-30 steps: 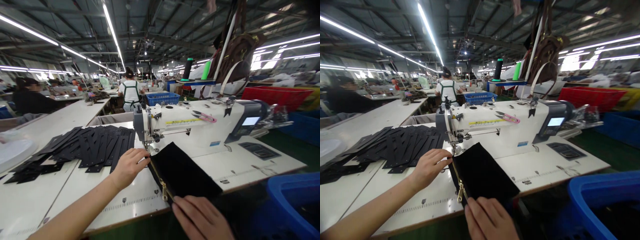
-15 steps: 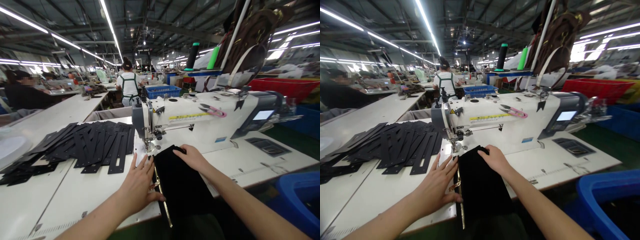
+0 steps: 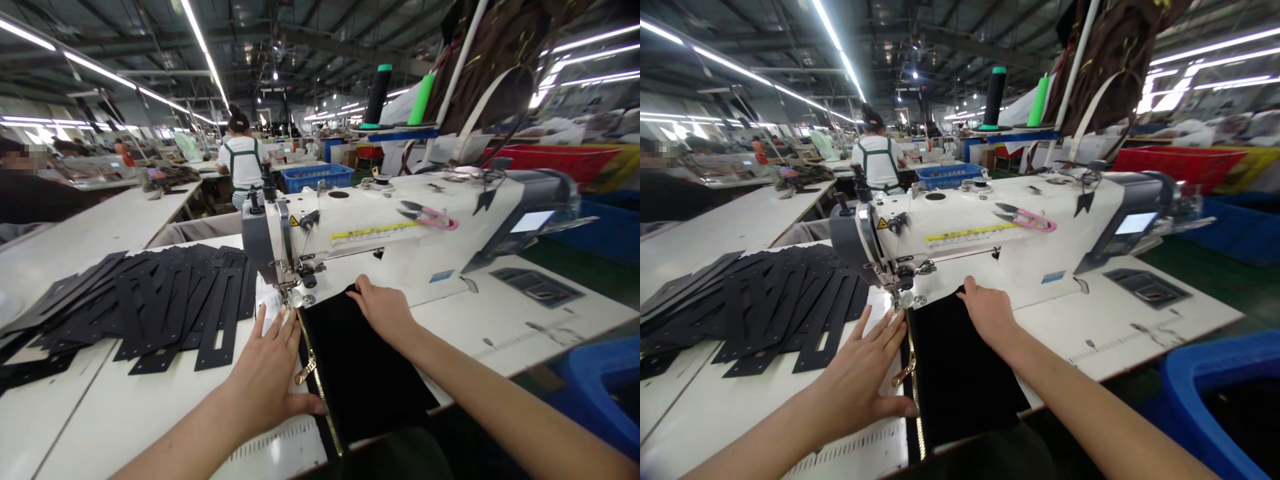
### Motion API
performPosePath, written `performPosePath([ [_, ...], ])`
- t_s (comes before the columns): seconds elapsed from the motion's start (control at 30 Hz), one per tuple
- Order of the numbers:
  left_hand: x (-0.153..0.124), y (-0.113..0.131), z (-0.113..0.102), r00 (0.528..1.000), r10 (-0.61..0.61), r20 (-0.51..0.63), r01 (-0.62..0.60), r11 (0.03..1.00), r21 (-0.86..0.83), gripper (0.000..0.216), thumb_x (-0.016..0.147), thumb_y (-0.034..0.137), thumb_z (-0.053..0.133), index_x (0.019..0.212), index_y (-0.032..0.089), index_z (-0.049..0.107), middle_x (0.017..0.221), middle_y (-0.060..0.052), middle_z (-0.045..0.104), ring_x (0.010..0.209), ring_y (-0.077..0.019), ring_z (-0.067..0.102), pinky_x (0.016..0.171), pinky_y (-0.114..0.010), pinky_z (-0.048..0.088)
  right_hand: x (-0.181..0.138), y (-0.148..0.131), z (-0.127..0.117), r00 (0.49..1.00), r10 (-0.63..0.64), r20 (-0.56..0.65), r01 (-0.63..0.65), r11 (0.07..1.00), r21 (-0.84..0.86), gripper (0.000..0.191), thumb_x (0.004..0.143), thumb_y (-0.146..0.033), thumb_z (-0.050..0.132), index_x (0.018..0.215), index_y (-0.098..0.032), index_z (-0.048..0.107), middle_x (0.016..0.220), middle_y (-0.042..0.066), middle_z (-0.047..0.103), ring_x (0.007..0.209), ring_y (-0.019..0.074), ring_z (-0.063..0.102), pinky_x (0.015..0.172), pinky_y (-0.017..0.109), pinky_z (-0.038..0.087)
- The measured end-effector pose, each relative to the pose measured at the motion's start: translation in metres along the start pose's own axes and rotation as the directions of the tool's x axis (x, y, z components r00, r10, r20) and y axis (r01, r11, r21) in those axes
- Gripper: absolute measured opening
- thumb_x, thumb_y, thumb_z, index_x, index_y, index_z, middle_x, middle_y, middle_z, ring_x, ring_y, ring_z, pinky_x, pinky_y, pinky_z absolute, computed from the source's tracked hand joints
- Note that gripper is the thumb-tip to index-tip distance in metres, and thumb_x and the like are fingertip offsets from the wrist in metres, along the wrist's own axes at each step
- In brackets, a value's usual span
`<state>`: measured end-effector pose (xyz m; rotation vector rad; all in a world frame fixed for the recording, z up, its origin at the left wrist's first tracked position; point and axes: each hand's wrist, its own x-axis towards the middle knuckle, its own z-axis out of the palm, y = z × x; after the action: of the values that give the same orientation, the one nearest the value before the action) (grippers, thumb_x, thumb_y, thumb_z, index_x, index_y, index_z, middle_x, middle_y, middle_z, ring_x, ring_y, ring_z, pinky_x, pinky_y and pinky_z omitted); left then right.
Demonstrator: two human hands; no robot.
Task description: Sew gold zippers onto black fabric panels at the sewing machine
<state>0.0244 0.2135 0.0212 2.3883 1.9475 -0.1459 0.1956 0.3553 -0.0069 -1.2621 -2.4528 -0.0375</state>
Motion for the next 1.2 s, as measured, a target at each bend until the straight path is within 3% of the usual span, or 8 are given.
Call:
performPosePath([
  [0.17, 0.0, -0.002, 0.0, 1.0, 0.013, 0.014, -0.013, 1.0, -0.027, 0.106, 0.06, 0.078, 0.047, 0.133, 0.001, 0.031, 0.138, -0.026, 0.023, 0.128, -0.0406, 0.018, 0.102, -0.061, 0.005, -0.043, -0.028, -0.016, 0.933, -0.359, -0.027, 0.359, 0.933, -0.007, 0.045, 0.089, -0.026, 0.043, 0.13, -0.007, 0.037, 0.137, 0.018, 0.034, 0.127, 0.0299, 0.028, 0.101, 0.051, 0.023],
  [0.3, -0.003, -0.001, 0.006, 0.998, 0.022, -0.053, -0.025, 0.997, -0.07, 0.104, 0.062, 0.078, 0.045, 0.131, 0.002, 0.034, 0.138, -0.026, 0.026, 0.128, -0.0413, 0.018, 0.101, -0.063, 0.005, -0.082, -0.032, -0.009, 0.889, -0.447, 0.097, 0.436, 0.892, 0.118, 0.055, 0.09, -0.034, 0.04, 0.137, -0.01, 0.026, 0.14, 0.011, 0.029, 0.13, 0.0228, 0.023, 0.104, 0.048, 0.025],
  [0.47, -0.007, -0.013, 0.01, 0.991, 0.046, -0.124, -0.062, 0.989, -0.131, 0.097, 0.067, 0.076, 0.043, 0.134, 0.006, 0.029, 0.139, -0.02, 0.028, 0.131, -0.0324, 0.019, 0.105, -0.057, 0.007, -0.063, -0.033, 0.002, 0.899, -0.436, 0.049, 0.42, 0.887, 0.192, 0.043, 0.091, -0.03, 0.036, 0.129, -0.009, 0.042, 0.135, 0.013, 0.037, 0.125, 0.0237, 0.034, 0.101, 0.049, 0.032],
  [0.6, -0.011, -0.052, 0.0, 0.957, -0.216, -0.197, 0.226, 0.974, 0.032, 0.055, 0.086, 0.037, 0.048, 0.13, 0.005, 0.036, 0.136, -0.018, 0.034, 0.129, -0.0263, 0.027, 0.106, -0.052, 0.012, -0.046, -0.04, 0.015, 0.839, -0.544, 0.013, 0.526, 0.817, 0.236, 0.044, 0.091, -0.024, 0.037, 0.134, -0.013, 0.035, 0.138, 0.009, 0.032, 0.127, 0.0222, 0.029, 0.102, 0.048, 0.03],
  [0.73, -0.032, -0.072, -0.004, 0.929, -0.351, -0.117, 0.363, 0.926, 0.107, 0.07, 0.079, 0.05, 0.053, 0.124, -0.001, 0.043, 0.133, -0.025, 0.034, 0.126, -0.0344, 0.031, 0.103, -0.056, 0.019, -0.049, -0.036, 0.028, 0.834, -0.552, -0.014, 0.544, 0.817, 0.19, 0.048, 0.09, -0.027, 0.04, 0.136, -0.016, 0.03, 0.139, 0.008, 0.031, 0.127, 0.0226, 0.03, 0.101, 0.046, 0.034],
  [0.87, -0.067, -0.045, 0.017, 0.959, -0.264, -0.103, 0.273, 0.957, 0.095, 0.081, 0.072, 0.068, 0.046, 0.122, 0.004, 0.049, 0.13, -0.022, 0.041, 0.12, -0.0363, 0.039, 0.098, -0.054, 0.031, -0.048, -0.032, 0.034, 0.807, -0.588, -0.057, 0.589, 0.791, 0.166, 0.051, 0.089, -0.026, 0.041, 0.138, -0.021, 0.026, 0.139, 0.007, 0.031, 0.126, 0.0241, 0.031, 0.097, 0.048, 0.037],
  [0.97, -0.091, -0.021, 0.037, 0.983, -0.056, -0.175, 0.09, 0.977, 0.194, 0.065, 0.076, 0.059, 0.051, 0.121, 0.012, 0.051, 0.128, -0.018, 0.046, 0.107, -0.0315, 0.052, 0.085, -0.041, 0.045, -0.045, -0.034, 0.03, 0.806, -0.588, -0.066, 0.59, 0.788, 0.175, 0.048, 0.089, -0.025, 0.042, 0.136, -0.022, 0.032, 0.137, 0.008, 0.036, 0.124, 0.0248, 0.035, 0.096, 0.05, 0.037],
  [1.2, -0.111, -0.024, 0.067, 0.916, 0.129, -0.381, 0.015, 0.936, 0.352, 0.057, 0.085, 0.04, 0.047, 0.135, 0.018, 0.032, 0.135, -0.012, 0.041, 0.121, -0.029, 0.038, 0.094, -0.038, 0.038, -0.043, -0.046, 0.001, 0.709, -0.695, -0.117, 0.679, 0.63, 0.377, 0.04, 0.082, -0.003, 0.035, 0.107, -0.022, 0.061, 0.112, 0.011, 0.053, 0.109, 0.0228, 0.045, 0.089, 0.043, 0.04],
])
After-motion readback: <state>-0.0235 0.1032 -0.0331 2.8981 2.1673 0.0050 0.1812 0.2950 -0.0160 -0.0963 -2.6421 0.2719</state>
